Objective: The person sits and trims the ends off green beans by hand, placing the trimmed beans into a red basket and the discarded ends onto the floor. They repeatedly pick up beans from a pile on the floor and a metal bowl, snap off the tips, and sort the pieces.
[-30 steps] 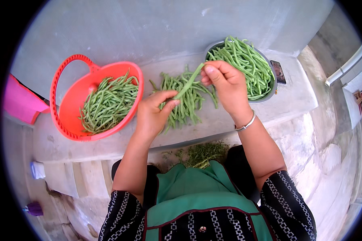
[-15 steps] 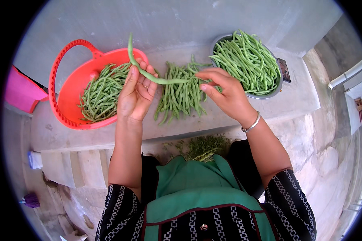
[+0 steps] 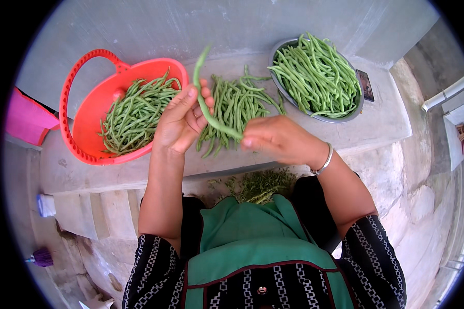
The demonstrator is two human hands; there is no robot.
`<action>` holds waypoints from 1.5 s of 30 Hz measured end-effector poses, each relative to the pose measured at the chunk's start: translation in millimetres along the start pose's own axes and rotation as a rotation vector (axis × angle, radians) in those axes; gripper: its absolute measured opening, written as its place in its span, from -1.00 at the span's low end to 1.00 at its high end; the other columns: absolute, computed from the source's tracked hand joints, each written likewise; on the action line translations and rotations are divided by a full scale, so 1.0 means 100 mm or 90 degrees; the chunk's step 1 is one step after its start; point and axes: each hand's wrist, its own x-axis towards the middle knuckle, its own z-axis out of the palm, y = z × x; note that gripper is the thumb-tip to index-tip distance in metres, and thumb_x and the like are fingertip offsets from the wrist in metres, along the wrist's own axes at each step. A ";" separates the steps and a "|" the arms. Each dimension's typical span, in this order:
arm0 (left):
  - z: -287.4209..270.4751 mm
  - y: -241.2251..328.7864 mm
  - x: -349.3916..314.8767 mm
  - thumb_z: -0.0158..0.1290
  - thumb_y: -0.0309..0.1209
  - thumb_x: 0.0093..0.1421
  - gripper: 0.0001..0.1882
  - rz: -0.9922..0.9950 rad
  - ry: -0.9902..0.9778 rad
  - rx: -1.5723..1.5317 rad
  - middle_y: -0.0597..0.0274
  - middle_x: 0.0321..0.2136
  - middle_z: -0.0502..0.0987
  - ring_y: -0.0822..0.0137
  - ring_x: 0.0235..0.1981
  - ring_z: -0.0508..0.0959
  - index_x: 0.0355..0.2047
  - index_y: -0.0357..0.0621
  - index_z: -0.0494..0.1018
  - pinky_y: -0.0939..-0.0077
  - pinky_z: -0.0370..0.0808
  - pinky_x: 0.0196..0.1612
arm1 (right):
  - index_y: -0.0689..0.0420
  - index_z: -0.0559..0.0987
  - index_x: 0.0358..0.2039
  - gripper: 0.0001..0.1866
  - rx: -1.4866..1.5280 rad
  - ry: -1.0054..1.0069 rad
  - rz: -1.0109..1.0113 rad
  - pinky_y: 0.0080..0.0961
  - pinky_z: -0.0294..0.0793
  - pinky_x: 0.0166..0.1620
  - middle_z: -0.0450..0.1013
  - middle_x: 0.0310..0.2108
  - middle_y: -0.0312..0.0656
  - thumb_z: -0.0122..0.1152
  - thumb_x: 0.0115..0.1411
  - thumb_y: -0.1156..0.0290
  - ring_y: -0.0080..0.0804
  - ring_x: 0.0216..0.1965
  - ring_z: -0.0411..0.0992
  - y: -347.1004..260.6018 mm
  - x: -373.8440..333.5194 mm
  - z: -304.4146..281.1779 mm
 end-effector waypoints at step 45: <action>-1.69 1.24 -0.68 0.18 -0.45 -0.10 -0.74 -0.239 0.361 1.203 0.11 -0.34 0.57 0.11 -0.27 0.55 -0.31 -0.03 0.55 0.28 0.46 -0.18 | 0.19 0.58 -0.37 -0.83 -0.496 -0.247 0.033 -0.22 0.50 -0.28 0.49 -0.34 0.01 0.08 0.01 0.48 -0.07 -0.31 0.50 0.70 2.81 1.45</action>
